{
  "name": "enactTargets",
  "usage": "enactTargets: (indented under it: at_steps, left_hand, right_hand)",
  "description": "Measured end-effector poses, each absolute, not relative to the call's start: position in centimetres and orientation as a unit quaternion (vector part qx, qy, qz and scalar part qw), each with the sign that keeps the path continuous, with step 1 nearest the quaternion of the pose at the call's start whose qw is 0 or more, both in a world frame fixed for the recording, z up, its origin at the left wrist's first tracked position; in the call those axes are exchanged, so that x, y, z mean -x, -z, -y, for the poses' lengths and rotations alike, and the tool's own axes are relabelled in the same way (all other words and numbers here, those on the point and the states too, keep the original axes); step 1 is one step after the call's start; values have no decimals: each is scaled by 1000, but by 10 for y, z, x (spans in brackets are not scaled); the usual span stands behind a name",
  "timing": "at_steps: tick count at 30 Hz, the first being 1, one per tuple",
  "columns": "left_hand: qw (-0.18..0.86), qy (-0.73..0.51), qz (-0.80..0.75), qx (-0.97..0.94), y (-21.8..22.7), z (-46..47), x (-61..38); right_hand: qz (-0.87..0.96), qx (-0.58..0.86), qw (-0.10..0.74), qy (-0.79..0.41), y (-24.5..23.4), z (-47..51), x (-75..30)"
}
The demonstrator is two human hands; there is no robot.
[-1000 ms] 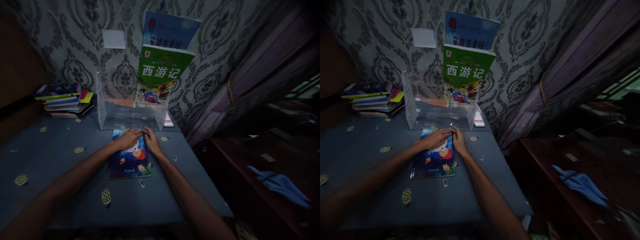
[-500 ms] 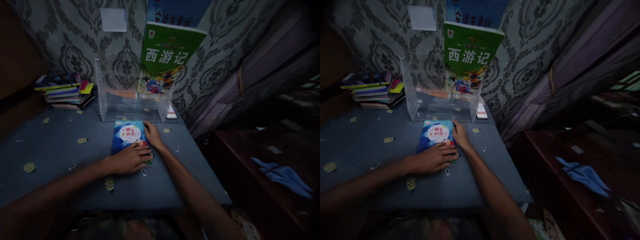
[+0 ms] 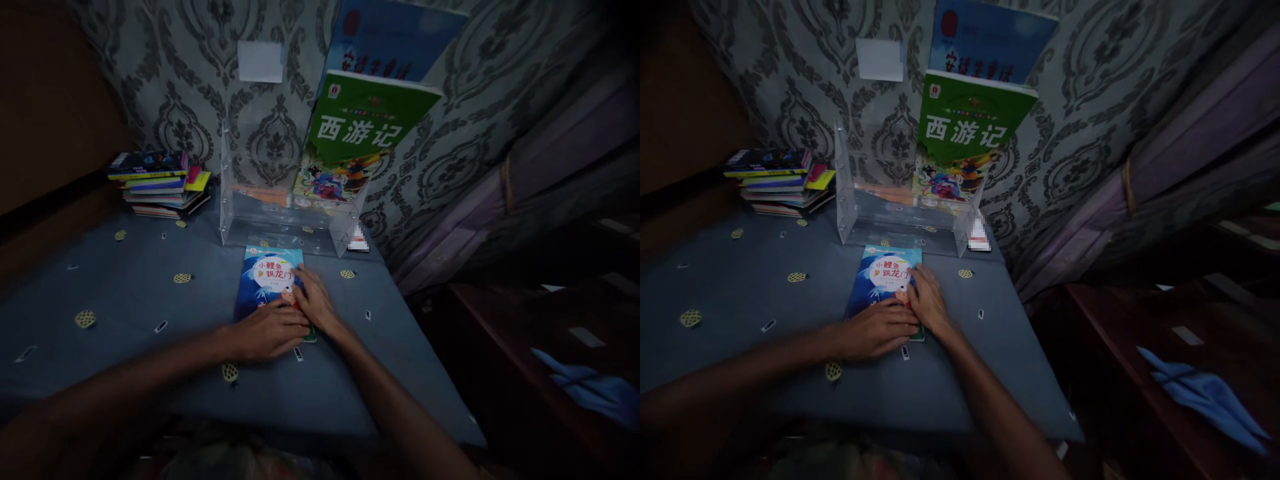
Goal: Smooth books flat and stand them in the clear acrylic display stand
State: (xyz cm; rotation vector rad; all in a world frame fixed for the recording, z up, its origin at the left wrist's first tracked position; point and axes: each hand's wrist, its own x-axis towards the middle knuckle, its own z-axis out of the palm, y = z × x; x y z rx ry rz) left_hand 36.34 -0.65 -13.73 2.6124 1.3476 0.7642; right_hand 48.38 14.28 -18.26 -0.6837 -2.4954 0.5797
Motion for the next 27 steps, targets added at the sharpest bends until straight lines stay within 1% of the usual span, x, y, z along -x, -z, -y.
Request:
enactTargets:
  at_steps: [3,5,8,11,13,16,19,21,23,25,27]
  left_hand:
    - [44,-292,-491,-820,137,11,-346]
    - [6,-295,-575,-763,140,14,-329]
    - [-40,-257,-717,-647,151,17,-303]
    - [-8,-244,-762,-600,164,16,-288]
    - [38,-288,-746,-600,169,14,-284]
    - [134,-412,-701,-566,169,9,-281]
    - [269,-560,-655,-429,161,5,-280]
    - [358,-624,-624,-305,155,3,-281]
    - [447,-641,-582,-226,150,3,-282]
    - [522,-635,-534,-200,144,3,-285]
    - [558,-635,-499,-191,137,3,-287]
  right_hand:
    - [919,255,231,-192,178,-124,-495]
    - [924,256,227,-173,176,-113,-500]
    - [928,259,223,-146,177,-101,-503]
    - [929,264,220,-139,180,-97,-502]
    - [927,265,221,-148,182,-97,-502]
    - [920,265,232,-172,183,-97,-502]
    - [917,259,237,-187,184,-97,-503]
    - [918,256,235,-190,184,-97,-504]
    - [917,255,233,-197,183,-97,-506]
    - [914,253,234,-213,181,-97,-508]
    - [908,253,238,-235,179,-98,-510]
